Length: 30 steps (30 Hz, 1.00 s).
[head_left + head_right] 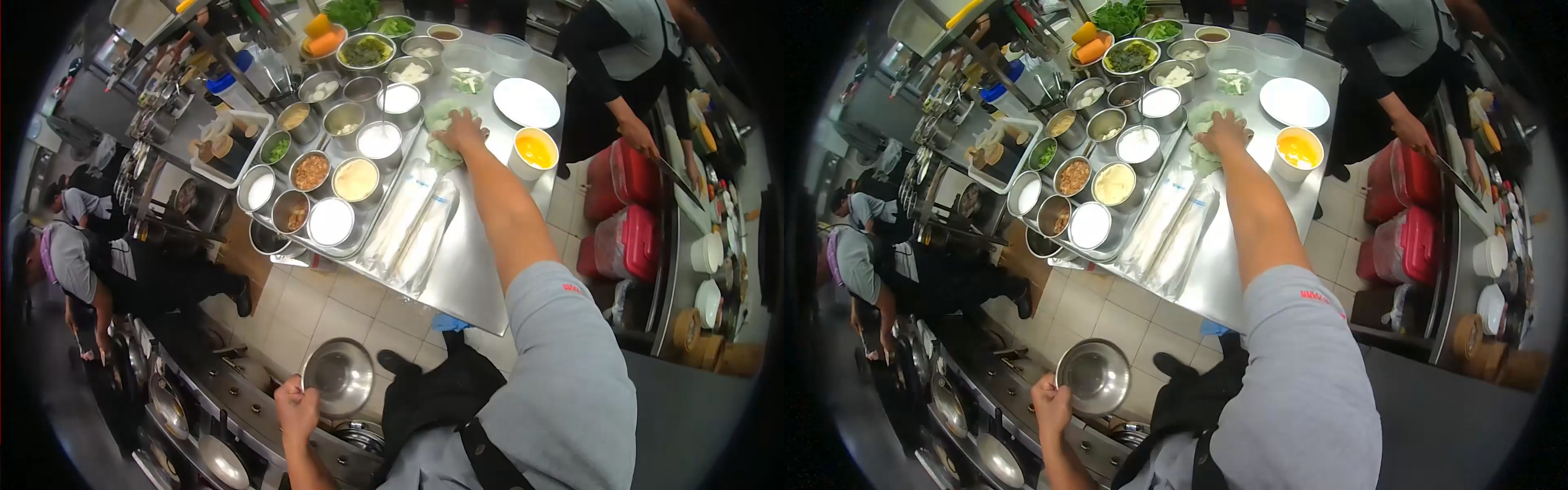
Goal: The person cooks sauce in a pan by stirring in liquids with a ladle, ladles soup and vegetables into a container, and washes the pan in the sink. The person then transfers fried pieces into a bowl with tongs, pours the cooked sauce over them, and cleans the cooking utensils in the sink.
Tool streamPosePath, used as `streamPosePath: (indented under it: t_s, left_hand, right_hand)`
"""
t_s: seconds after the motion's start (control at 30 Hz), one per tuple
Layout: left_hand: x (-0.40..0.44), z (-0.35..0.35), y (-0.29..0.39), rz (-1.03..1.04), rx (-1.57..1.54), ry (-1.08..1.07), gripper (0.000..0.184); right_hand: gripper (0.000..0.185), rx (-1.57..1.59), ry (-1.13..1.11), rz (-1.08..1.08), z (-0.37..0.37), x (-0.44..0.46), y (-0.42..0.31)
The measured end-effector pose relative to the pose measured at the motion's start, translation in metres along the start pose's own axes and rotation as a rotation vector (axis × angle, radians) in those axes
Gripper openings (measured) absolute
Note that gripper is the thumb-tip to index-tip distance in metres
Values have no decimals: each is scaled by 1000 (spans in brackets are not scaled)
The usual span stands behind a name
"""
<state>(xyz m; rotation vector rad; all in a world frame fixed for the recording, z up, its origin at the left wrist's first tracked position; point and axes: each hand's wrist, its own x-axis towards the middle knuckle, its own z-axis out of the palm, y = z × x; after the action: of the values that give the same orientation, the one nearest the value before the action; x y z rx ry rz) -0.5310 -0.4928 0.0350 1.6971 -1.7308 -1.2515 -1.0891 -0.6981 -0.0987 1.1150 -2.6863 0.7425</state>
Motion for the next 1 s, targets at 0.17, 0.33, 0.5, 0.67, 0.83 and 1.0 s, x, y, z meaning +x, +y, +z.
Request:
streamPosePath:
  t_s: [0.17, 0.33, 0.5, 0.67, 0.83, 1.0]
  left_hand:
    - [5, 69, 41, 161, 34, -35, 9]
    - [30, 152, 81, 66, -288, -187, 14]
    - [22, 208, 98, 43, -520, -334, 13]
    - [6, 199, 88, 784, -31, -60, 9]
    - [-18, 126, 135, 751, 178, 310, 11]
    - [-26, 190, 138, 327, -551, 226, 30]
  right_hand:
    - [48, 94, -150, -146, 3, -24, 40]
    - [39, 583, -1, -76, -175, -135, 38]
    - [40, 615, -339, -318, -216, -275, 30]
    - [38, 197, -790, -632, -241, -321, 39]
    - [24, 162, -344, -708, -180, -284, 78]
    - [48, 993, -297, -101, -218, -260, 69]
